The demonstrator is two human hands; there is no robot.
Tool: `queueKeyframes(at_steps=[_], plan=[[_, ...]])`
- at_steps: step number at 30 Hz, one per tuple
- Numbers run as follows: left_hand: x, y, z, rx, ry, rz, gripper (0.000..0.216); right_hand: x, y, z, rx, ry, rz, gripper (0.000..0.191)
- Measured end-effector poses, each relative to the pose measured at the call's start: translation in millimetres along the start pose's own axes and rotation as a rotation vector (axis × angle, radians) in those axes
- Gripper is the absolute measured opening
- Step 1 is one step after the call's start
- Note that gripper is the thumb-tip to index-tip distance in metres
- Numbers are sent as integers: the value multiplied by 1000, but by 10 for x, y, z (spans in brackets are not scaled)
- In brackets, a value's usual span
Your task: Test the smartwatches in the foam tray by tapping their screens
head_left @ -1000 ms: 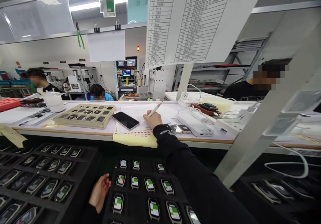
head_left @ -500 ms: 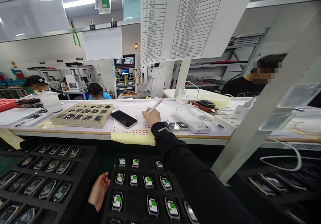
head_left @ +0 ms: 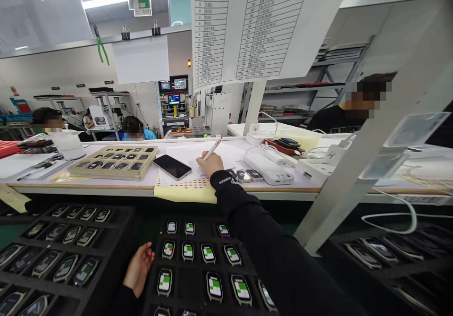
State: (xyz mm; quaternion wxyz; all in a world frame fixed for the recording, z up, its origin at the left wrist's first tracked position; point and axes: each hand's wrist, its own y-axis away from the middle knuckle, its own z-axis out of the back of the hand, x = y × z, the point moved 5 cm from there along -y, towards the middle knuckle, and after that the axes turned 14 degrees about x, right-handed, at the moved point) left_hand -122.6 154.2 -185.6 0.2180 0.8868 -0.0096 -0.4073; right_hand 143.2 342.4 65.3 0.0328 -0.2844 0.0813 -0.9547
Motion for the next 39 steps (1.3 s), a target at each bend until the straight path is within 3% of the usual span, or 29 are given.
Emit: queueKeyframes(at_steps=[39], plan=[[9, -11, 19, 7, -5, 2, 23, -108, -12, 39, -77, -52, -38, 26]])
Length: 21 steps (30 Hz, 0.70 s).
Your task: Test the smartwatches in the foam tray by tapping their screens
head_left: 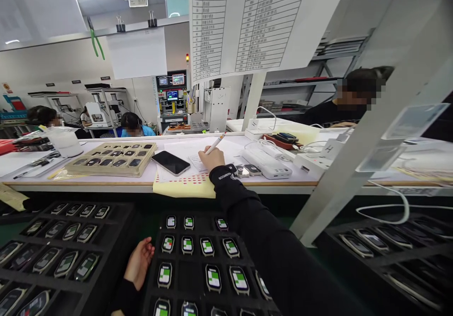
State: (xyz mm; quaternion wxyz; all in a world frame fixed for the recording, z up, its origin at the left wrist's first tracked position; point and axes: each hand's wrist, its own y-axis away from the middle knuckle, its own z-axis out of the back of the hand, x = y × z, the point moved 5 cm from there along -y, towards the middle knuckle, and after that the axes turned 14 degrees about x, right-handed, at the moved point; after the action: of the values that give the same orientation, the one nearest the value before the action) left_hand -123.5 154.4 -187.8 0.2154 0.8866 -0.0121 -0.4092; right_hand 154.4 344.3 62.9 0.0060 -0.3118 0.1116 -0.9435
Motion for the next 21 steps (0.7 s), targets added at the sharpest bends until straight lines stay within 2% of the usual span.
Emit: queueKeyframes(at_steps=[8, 13, 15, 21], plan=[[-16, 2, -7, 18, 6, -2, 23, 39, 24, 18, -74, -10, 82, 26], [-26, 7, -4, 29, 1, 0, 22, 176, 166, 50, -83, 34, 246, 19], [-31, 5, -6, 37, -3, 0, 21, 232, 215, 53, -79, 77, 289, 27], [-44, -10, 10, 53, -17, 0, 20, 271, 253, 52, -110, 217, 244, 23]])
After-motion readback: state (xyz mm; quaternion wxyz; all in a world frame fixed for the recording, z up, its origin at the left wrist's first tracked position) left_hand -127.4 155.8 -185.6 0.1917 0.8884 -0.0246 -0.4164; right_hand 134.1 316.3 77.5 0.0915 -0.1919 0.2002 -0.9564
